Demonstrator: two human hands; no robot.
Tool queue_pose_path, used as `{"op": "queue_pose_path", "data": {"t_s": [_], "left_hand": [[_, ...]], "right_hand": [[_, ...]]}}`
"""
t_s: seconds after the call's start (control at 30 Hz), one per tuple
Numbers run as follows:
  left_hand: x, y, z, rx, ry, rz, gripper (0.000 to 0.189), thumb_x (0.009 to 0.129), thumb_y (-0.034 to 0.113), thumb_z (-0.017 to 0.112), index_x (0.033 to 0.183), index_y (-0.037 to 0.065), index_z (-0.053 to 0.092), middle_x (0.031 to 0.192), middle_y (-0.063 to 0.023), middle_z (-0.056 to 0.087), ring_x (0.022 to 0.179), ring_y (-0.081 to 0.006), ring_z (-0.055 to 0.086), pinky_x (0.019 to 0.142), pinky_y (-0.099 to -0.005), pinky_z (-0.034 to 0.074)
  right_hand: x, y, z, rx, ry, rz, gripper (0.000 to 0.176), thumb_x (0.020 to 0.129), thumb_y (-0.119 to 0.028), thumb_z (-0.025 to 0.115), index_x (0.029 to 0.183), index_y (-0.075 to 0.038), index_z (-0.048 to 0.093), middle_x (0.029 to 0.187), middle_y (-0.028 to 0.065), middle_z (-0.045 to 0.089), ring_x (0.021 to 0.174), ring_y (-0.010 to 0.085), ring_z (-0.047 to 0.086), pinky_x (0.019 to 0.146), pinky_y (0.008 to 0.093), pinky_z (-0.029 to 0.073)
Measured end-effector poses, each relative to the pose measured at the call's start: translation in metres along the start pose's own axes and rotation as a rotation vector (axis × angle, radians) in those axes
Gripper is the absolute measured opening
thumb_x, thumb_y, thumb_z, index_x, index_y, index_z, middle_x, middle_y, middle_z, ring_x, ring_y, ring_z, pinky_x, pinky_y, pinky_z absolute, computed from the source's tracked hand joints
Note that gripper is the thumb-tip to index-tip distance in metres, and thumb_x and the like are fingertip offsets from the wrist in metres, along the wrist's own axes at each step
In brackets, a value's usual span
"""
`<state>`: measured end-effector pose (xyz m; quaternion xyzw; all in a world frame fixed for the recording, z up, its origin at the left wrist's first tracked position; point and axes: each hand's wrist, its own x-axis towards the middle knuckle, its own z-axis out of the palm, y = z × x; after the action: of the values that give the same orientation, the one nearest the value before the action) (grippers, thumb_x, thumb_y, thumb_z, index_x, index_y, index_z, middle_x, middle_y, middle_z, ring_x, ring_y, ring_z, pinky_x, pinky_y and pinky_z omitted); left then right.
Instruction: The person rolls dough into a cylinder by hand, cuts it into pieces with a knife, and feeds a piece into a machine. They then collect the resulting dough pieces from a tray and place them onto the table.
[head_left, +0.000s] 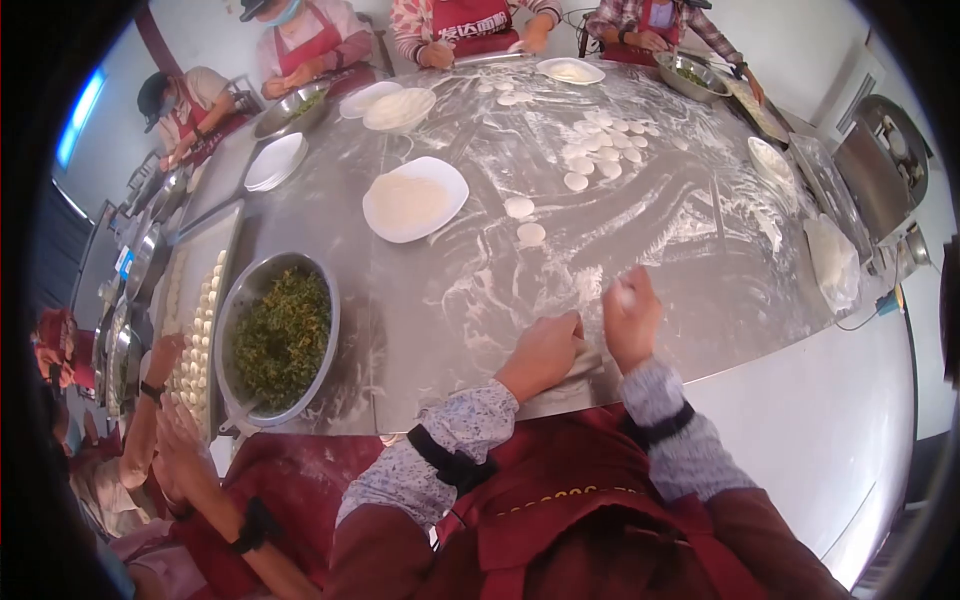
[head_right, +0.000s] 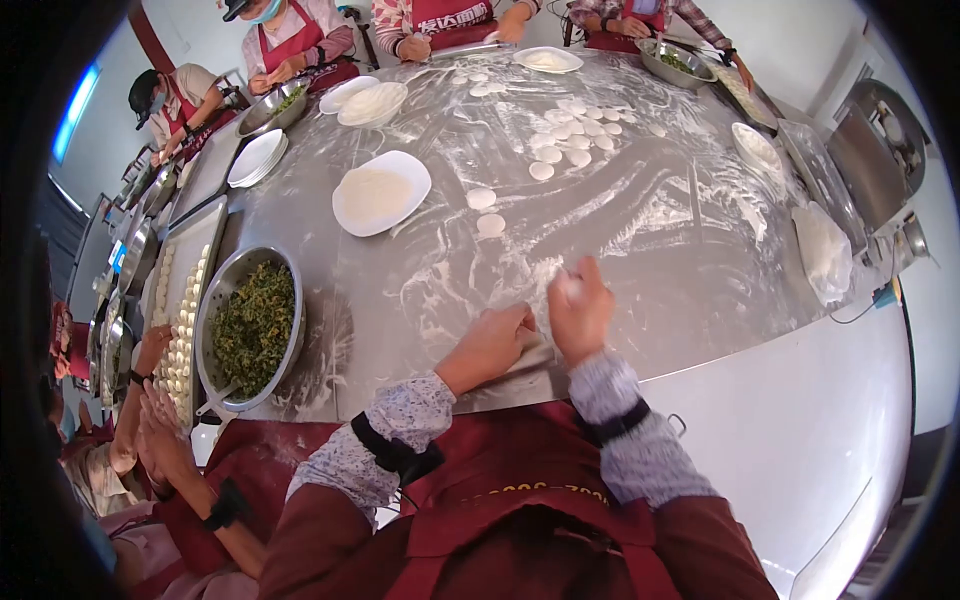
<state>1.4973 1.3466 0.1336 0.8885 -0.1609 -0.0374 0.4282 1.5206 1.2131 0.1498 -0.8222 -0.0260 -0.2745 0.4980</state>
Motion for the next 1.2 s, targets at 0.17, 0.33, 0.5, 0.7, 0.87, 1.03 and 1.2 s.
{"op": "queue_pose_path", "data": {"t_s": [0.17, 0.33, 0.5, 0.7, 0.87, 1.03, 1.2], "left_hand": [[0.009, -0.001, 0.003, 0.109, 0.091, 0.043, 0.013, 0.076, 0.009, 0.049, 0.082, 0.001, 0.057, 0.076, -0.0208, 0.059, 0.077, -0.0377, 0.057, 0.069, -0.0452, 0.044], [-0.005, -0.007, -0.014, 0.058, -0.057, -0.040, 0.014, 0.078, 0.009, 0.047, 0.085, 0.001, 0.056, 0.078, -0.0208, 0.059, 0.077, -0.0379, 0.057, 0.068, -0.0462, 0.044], [-0.002, 0.006, -0.005, 0.075, -0.027, -0.035, 0.015, 0.078, 0.009, 0.046, 0.087, 0.002, 0.056, 0.077, -0.0208, 0.059, 0.077, -0.0373, 0.057, 0.068, -0.0457, 0.044], [0.005, -0.011, 0.003, 0.140, -0.033, 0.064, 0.015, 0.077, 0.010, 0.048, 0.086, 0.002, 0.056, 0.078, -0.0204, 0.060, 0.076, -0.0373, 0.057, 0.068, -0.0446, 0.044], [-0.009, -0.016, -0.007, 0.032, 0.000, 0.051, 0.015, 0.078, 0.011, 0.048, 0.086, 0.002, 0.055, 0.072, -0.0201, 0.058, 0.073, -0.0381, 0.057, 0.067, -0.0452, 0.044], [-0.008, 0.010, 0.000, 0.120, 0.076, -0.012, 0.014, 0.079, 0.011, 0.048, 0.088, 0.003, 0.055, 0.070, -0.0209, 0.058, 0.070, -0.0397, 0.056, 0.066, -0.0472, 0.043], [-0.017, -0.021, 0.004, 0.181, -0.011, 0.088, 0.024, 0.078, 0.017, 0.053, 0.098, 0.004, 0.054, 0.077, -0.0215, 0.059, 0.077, -0.0399, 0.056, 0.070, -0.0461, 0.044]], "right_hand": [[0.010, 0.002, 0.014, -0.090, 0.047, -0.049, 0.012, 0.076, -0.010, 0.054, 0.076, -0.002, 0.046, 0.060, 0.0179, 0.052, 0.055, 0.0328, 0.055, 0.050, 0.0355, 0.042], [-0.027, -0.003, -0.031, -0.064, 0.013, 0.033, 0.011, 0.076, -0.010, 0.054, 0.076, -0.002, 0.046, 0.060, 0.0180, 0.052, 0.055, 0.0341, 0.055, 0.051, 0.0362, 0.042], [0.005, -0.007, 0.005, -0.035, 0.011, 0.006, 0.012, 0.077, -0.009, 0.053, 0.073, -0.002, 0.044, 0.059, 0.0138, 0.047, 0.052, 0.0221, 0.046, 0.051, 0.0335, 0.040], [-0.007, -0.002, -0.009, -0.067, 0.013, 0.016, 0.012, 0.077, -0.009, 0.054, 0.075, -0.002, 0.044, 0.060, 0.0162, 0.052, 0.054, 0.0290, 0.056, 0.050, 0.0342, 0.043], [-0.034, -0.003, -0.034, 0.003, 0.009, 0.089, 0.012, 0.077, -0.009, 0.053, 0.075, -0.002, 0.044, 0.058, 0.0162, 0.052, 0.052, 0.0293, 0.056, 0.048, 0.0343, 0.042], [0.009, -0.005, 0.013, -0.105, 0.009, -0.015, 0.013, 0.077, -0.011, 0.055, 0.078, -0.001, 0.047, 0.061, 0.0187, 0.054, 0.060, 0.0348, 0.058, 0.052, 0.0380, 0.043], [-0.018, -0.007, -0.025, -0.023, -0.036, 0.061, 0.010, 0.076, -0.008, 0.054, 0.075, -0.001, 0.047, 0.061, 0.0155, 0.053, 0.057, 0.0251, 0.056, 0.053, 0.0355, 0.043]]}}
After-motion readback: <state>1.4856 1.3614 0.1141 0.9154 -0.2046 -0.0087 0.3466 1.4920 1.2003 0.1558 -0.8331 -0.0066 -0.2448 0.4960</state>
